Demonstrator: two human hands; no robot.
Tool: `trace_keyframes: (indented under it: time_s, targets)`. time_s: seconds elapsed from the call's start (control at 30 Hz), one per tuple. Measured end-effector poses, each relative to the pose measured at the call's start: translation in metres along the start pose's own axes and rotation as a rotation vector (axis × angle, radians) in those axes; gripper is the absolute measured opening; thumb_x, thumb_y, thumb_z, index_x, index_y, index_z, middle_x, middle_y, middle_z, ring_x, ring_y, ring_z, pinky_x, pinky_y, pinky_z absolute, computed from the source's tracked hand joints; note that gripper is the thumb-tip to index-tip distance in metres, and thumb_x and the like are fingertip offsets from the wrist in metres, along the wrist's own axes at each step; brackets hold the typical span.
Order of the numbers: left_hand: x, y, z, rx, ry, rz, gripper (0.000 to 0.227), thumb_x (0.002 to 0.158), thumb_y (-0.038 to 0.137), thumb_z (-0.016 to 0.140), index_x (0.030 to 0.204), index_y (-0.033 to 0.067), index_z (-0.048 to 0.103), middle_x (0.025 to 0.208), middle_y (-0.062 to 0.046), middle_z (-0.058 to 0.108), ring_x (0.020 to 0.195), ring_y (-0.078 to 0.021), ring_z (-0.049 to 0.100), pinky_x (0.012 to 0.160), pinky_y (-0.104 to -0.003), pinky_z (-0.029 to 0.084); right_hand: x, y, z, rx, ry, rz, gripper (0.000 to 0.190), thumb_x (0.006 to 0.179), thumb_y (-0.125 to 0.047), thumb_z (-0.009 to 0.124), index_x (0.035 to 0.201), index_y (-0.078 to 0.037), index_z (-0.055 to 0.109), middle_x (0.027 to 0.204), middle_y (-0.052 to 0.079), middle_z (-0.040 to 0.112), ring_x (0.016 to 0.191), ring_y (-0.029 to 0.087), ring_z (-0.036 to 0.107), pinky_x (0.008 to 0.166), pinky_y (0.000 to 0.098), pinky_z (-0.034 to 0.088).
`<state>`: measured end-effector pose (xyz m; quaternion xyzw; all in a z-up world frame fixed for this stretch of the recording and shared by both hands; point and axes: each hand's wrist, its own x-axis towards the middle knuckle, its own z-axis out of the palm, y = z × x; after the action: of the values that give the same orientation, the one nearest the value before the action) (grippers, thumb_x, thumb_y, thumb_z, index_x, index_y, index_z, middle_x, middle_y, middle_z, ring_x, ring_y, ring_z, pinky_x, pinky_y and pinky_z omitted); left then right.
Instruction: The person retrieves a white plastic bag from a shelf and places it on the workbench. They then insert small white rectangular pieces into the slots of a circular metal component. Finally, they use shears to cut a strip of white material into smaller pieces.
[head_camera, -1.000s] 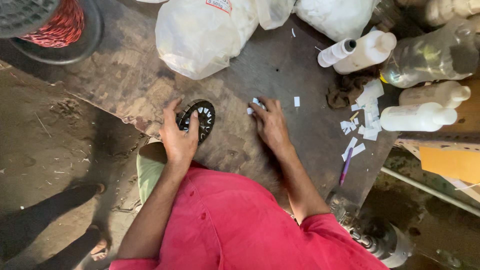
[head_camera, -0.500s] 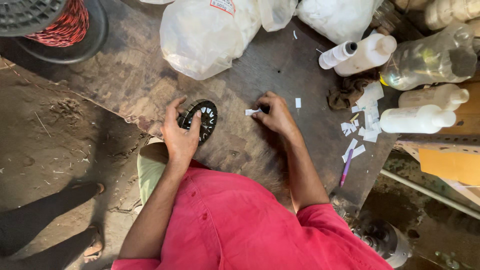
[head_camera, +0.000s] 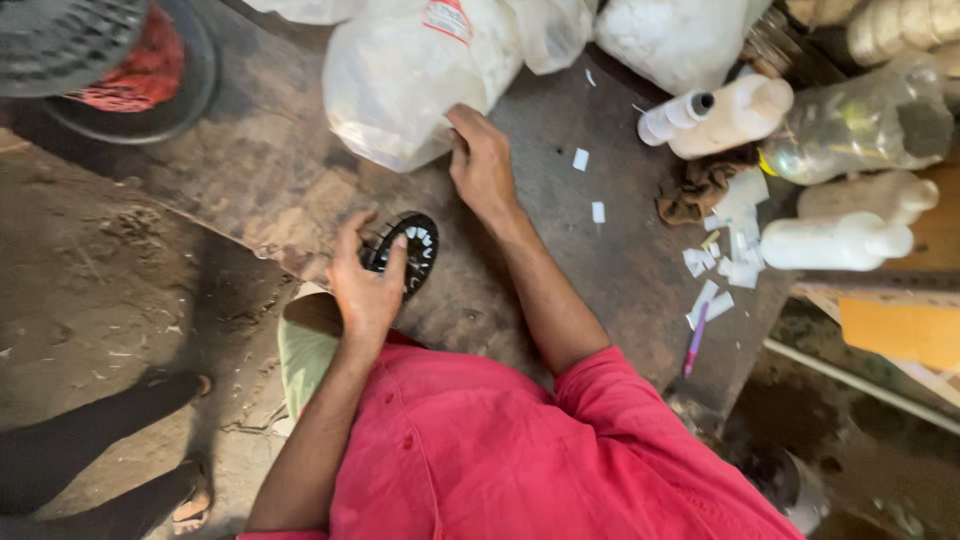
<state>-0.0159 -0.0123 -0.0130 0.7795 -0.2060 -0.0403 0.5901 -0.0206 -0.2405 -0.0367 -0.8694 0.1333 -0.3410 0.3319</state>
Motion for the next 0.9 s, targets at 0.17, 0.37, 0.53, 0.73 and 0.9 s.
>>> trace_keyframes:
  time_s: [0.17, 0.37, 0.53, 0.73, 0.9]
  targets:
    - [-0.002, -0.006, 0.003, -0.120, -0.031, -0.054, 0.043, 0.092, 0.004, 0.076, 0.133, 0.0004, 0.062, 0.098, -0.009, 0.064, 0.090, -0.0168, 0.062, 0.084, -0.030, 0.053, -0.038, 0.043, -0.080, -0.338, 0.036, 0.245, 0.028, 0.089, 0.002, 0.064, 0.115, -0.003, 0.073, 0.120, 0.018, 0.072, 0.111, 0.036, 0.070, 0.099, 0.0413, 0.055]
    - [0.003, -0.002, 0.002, -0.043, -0.022, -0.021, 0.041, 0.091, 0.004, 0.078, 0.129, 0.0000, 0.063, 0.094, -0.008, 0.065, 0.085, -0.0153, 0.061, 0.083, -0.031, 0.052, -0.059, 0.035, -0.078, -0.575, -0.180, 0.150, 0.052, 0.096, -0.027, 0.074, 0.137, -0.001, 0.058, 0.145, 0.034, 0.047, 0.137, 0.051, 0.043, 0.113, 0.0586, 0.033]
    - [0.000, -0.001, 0.002, -0.070, -0.025, -0.094, 0.040, 0.090, 0.005, 0.077, 0.128, 0.0006, 0.064, 0.094, -0.007, 0.065, 0.085, -0.0151, 0.062, 0.079, -0.030, 0.052, -0.099, 0.001, -0.056, -0.332, -0.381, -0.045, 0.036, 0.097, -0.015, 0.070, 0.133, -0.011, 0.068, 0.149, 0.021, 0.055, 0.144, 0.042, 0.046, 0.120, 0.0522, 0.036]
    - [0.001, -0.006, 0.002, -0.087, -0.029, -0.026, 0.039, 0.091, 0.003, 0.077, 0.127, -0.0019, 0.063, 0.098, -0.009, 0.065, 0.090, -0.0165, 0.061, 0.082, -0.031, 0.053, -0.120, -0.013, -0.117, -0.430, -0.318, 0.037, 0.034, 0.093, -0.013, 0.073, 0.126, -0.008, 0.070, 0.141, 0.014, 0.062, 0.132, 0.037, 0.054, 0.106, 0.0511, 0.045]
    - [0.002, -0.006, 0.000, -0.111, -0.046, 0.000, 0.039, 0.093, 0.000, 0.076, 0.129, -0.0045, 0.062, 0.104, -0.010, 0.065, 0.095, -0.0170, 0.063, 0.085, -0.030, 0.054, -0.140, -0.023, -0.152, -0.444, -0.353, 0.100, 0.036, 0.088, -0.008, 0.074, 0.125, -0.006, 0.071, 0.138, 0.016, 0.063, 0.122, 0.038, 0.056, 0.100, 0.0485, 0.047]
